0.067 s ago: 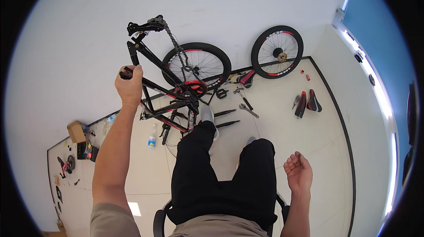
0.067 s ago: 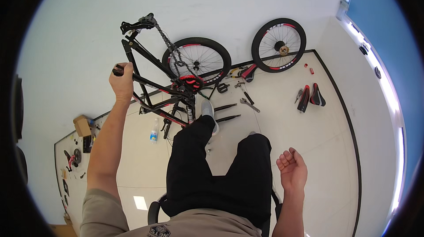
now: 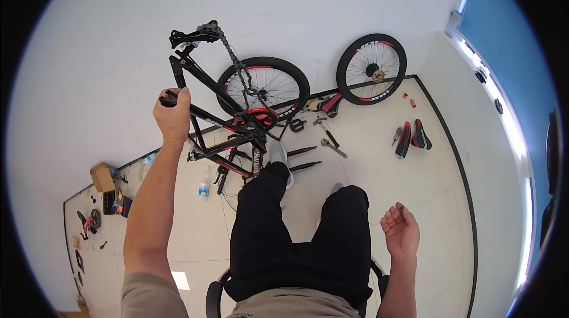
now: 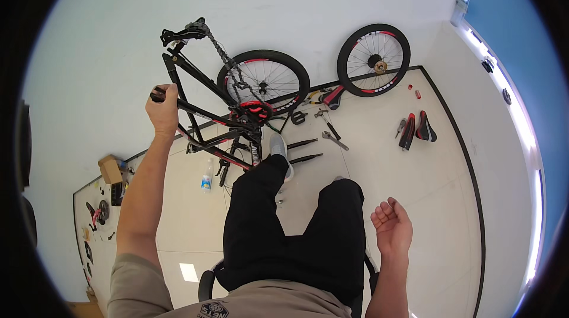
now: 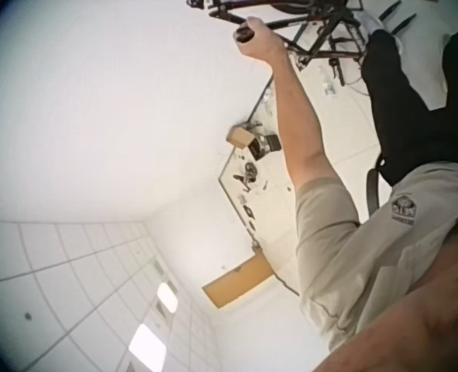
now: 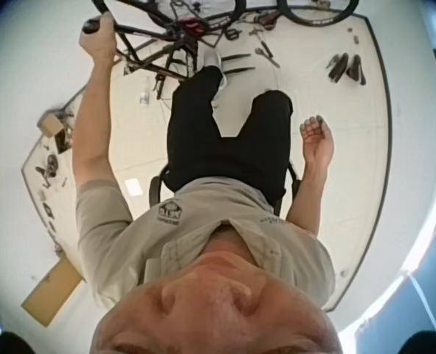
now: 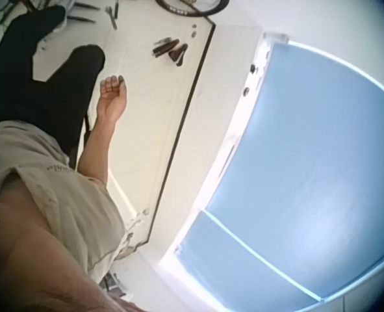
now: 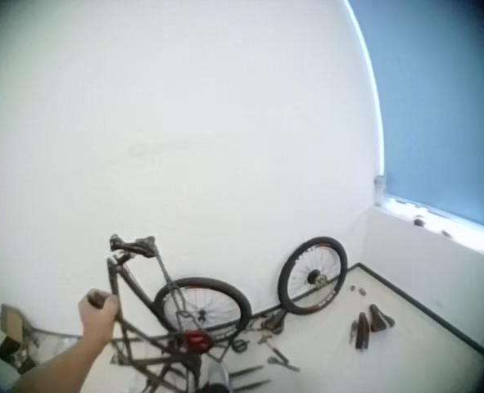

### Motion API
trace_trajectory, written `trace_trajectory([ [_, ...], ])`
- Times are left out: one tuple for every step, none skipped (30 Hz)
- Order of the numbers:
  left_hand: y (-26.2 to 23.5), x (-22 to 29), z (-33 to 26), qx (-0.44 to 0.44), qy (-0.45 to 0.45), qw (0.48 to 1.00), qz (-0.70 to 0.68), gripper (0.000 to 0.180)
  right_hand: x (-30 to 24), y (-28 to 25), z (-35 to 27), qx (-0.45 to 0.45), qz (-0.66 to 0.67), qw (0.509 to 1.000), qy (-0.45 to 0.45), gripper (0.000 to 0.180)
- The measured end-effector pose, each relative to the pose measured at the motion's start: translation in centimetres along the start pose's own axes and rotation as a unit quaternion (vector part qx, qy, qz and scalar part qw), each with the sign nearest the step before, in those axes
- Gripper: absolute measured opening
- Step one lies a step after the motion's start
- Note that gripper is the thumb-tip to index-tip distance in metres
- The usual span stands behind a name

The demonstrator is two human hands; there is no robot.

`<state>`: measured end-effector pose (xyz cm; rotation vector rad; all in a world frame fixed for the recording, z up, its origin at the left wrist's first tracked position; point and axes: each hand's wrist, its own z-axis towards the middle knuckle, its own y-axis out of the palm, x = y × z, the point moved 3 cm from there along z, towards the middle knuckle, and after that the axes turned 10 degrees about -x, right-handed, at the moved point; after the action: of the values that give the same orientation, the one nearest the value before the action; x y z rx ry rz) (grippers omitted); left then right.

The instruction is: The person is assembling a bicycle by attaching the chain to the rear derailleur and crankset. They manipulate the chain with their hands to route it through the gears and then rotate the crank arm to test the movement.

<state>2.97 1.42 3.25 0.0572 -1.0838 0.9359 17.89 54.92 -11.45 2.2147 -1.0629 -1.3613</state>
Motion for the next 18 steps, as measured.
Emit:
trace_trajectory([
  [-0.06, -0.19, 0.05, 0.001, 0.014, 1.0, 0.002, 0.024, 0.02, -0.06, 0.1, -0.004, 0.003, 1.0, 0.0, 0.021],
  [-0.04, -0.28, 0.06, 0.002, 0.009, 1.0, -0.006, 0.023, 0.06, -0.12, 0.14, -0.008, 0.006, 1.0, 0.001, 0.021],
  [-0.04, -0.32, 0.04, 0.002, 0.004, 1.0, -0.013, 0.023, 0.08, -0.16, 0.16, -0.007, 0.005, 1.0, 0.0, 0.021],
  [0.0, -0.37, 0.0, 0.003, -0.001, 1.0, -0.021, 0.023, 0.1, -0.19, 0.19, -0.006, 0.004, 1.0, 0.0, 0.021],
  [-0.03, -0.37, 0.04, 0.005, 0.0, 1.0, -0.017, 0.022, 0.16, -0.13, 0.26, -0.006, 0.002, 1.0, 0.0, 0.021],
  [-0.09, -0.4, 0.07, 0.008, 0.001, 1.0, -0.013, 0.022, 0.15, -0.11, 0.23, -0.006, 0.001, 1.0, -0.001, 0.021],
  [-0.2, -0.45, 0.06, 0.011, 0.001, 1.0, -0.008, 0.022, 0.05, -0.1, 0.11, -0.007, -0.001, 1.0, -0.002, 0.021],
  [-0.13, -0.36, 0.1, 0.007, 0.003, 1.0, -0.012, 0.022, -0.02, -0.03, 0.13, -0.008, -0.001, 1.0, -0.003, 0.021],
  [0.07, -0.23, 0.01, 0.003, 0.005, 1.0, -0.015, 0.022, -0.02, -0.13, 0.16, -0.005, -0.002, 1.0, -0.004, 0.021],
  [0.2, -0.18, -0.04, -0.001, 0.007, 1.0, -0.018, 0.023, -0.01, -0.36, 0.15, -0.001, -0.003, 1.0, -0.004, 0.021],
  [0.13, -0.2, -0.02, 0.001, 0.011, 1.0, -0.018, 0.023, 0.01, -0.48, 0.15, 0.002, -0.004, 1.0, -0.004, 0.021],
  [-0.04, -0.17, 0.03, 0.002, 0.01, 1.0, -0.014, 0.023, 0.07, -0.46, 0.17, 0.0, -0.002, 1.0, -0.002, 0.021],
  [-0.23, -0.08, 0.06, 0.004, 0.009, 1.0, -0.009, 0.023, 0.14, -0.42, 0.21, -0.002, 0.0, 1.0, -0.001, 0.021],
  [-0.1, -0.17, 0.02, 0.004, 0.007, 1.0, -0.008, 0.023, 0.14, -0.43, 0.17, -0.001, 0.0, 1.0, -0.001, 0.021],
  [0.0, -0.3, -0.02, 0.002, 0.01, 1.0, -0.014, 0.022, 0.13, -0.37, 0.14, -0.002, 0.0, 1.0, -0.002, 0.021],
  [0.03, -0.33, 0.0, 0.004, 0.009, 1.0, -0.011, 0.022, 0.13, -0.29, 0.1, -0.002, 0.0, 1.0, -0.004, 0.021],
  [0.01, -0.29, -0.02, 0.007, 0.007, 1.0, -0.008, 0.022, 0.11, -0.27, 0.07, -0.002, -0.001, 1.0, -0.004, 0.02],
  [-0.06, -0.28, -0.03, 0.009, 0.005, 1.0, -0.006, 0.022, 0.19, -0.33, 0.09, -0.005, -0.001, 1.0, -0.004, 0.02],
])
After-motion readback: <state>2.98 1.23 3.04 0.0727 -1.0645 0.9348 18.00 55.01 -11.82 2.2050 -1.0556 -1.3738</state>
